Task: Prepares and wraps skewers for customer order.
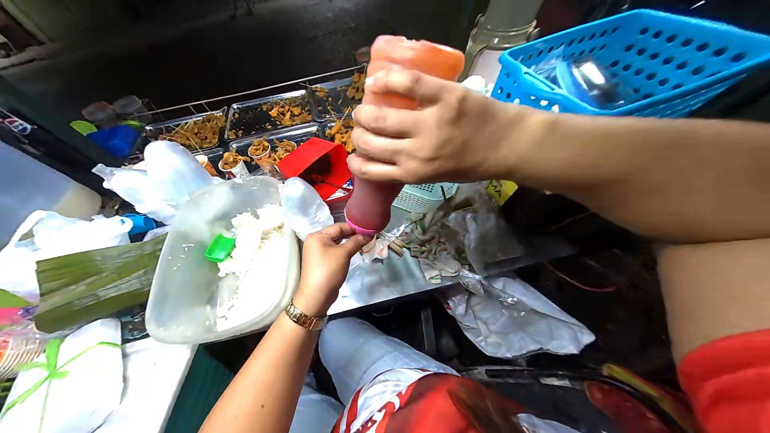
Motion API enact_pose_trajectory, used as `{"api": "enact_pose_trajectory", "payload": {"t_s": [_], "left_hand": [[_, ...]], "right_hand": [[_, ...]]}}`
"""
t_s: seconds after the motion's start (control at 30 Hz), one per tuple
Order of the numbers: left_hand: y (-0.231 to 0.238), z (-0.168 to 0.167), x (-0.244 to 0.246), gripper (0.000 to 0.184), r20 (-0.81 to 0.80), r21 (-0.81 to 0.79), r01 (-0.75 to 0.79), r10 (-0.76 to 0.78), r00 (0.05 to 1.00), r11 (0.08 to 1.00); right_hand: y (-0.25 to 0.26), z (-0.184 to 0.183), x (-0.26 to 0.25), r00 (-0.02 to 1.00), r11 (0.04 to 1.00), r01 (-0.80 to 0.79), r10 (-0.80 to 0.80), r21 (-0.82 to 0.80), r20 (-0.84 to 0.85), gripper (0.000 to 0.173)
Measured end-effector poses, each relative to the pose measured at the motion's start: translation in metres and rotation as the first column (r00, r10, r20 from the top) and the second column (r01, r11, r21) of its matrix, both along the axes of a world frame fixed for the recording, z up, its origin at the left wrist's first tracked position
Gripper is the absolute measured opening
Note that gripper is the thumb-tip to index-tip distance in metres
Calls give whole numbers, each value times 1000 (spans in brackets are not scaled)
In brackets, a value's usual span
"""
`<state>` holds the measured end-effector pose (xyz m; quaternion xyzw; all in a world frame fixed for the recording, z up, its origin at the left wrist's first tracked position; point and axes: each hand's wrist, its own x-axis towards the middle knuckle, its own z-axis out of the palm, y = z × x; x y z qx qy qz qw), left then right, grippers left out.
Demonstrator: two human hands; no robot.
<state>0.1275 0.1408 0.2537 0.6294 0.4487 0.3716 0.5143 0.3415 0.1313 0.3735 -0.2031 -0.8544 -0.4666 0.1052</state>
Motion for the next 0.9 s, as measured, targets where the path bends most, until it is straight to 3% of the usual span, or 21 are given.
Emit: {"api": "enact_pose_trajectory", "payload": {"t_s": [0.17, 0.57, 0.77, 0.9], "left_hand": [[-3, 2, 0, 11, 63, 34, -8, 6, 998, 999], [-4, -4, -7, 13, -30, 93, 43, -40, 999, 995], [3, -10, -7, 68, -50, 133, 36, -30, 998, 991], [2, -10, -6, 82, -100, 114, -2, 13, 995, 993]], "right_hand": [[-4, 21, -8, 998, 998, -29, 32, -56, 62, 23], [-10, 18, -14, 998, 994, -34, 39, -107, 48, 24], [-15, 20, -11, 998, 991, 7, 3, -135, 67, 22], [-17, 19, -8, 998, 989, 2, 7, -146, 57, 25]]}}
